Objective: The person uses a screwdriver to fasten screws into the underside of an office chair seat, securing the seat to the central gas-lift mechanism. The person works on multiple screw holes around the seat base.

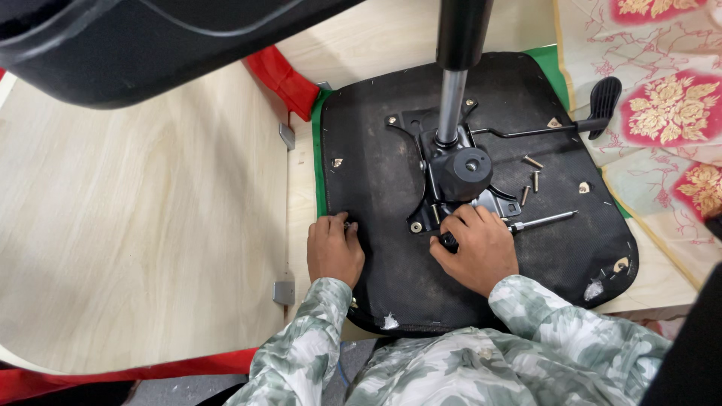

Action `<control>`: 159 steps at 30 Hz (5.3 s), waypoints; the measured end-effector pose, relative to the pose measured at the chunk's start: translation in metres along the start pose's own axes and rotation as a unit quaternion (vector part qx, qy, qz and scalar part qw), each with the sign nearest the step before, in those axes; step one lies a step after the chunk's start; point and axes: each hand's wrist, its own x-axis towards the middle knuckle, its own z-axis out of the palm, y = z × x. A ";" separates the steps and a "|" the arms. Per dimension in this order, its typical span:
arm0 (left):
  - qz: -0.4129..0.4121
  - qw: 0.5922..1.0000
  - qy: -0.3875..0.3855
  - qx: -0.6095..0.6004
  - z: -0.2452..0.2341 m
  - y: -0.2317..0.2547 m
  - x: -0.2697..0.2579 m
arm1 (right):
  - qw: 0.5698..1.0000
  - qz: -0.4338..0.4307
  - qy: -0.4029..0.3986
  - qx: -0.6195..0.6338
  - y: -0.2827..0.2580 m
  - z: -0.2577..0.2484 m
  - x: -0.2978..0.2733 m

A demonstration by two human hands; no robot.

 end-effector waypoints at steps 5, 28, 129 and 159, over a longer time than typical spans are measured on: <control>-0.019 0.999 -0.018 -0.035 -0.006 -0.001 0.003 | 1.000 0.009 -0.010 -0.003 -0.001 0.001 0.001; -0.037 0.998 0.004 -0.050 -0.005 0.011 0.011 | 1.000 0.014 0.000 -0.013 -0.005 0.003 -0.001; 0.209 0.941 0.163 -0.213 -0.002 0.049 0.112 | 0.961 -0.119 0.200 0.153 -0.111 -0.041 0.158; -0.025 0.985 0.082 -0.150 0.072 -0.038 0.119 | 0.937 0.073 0.015 0.342 -0.106 0.074 0.204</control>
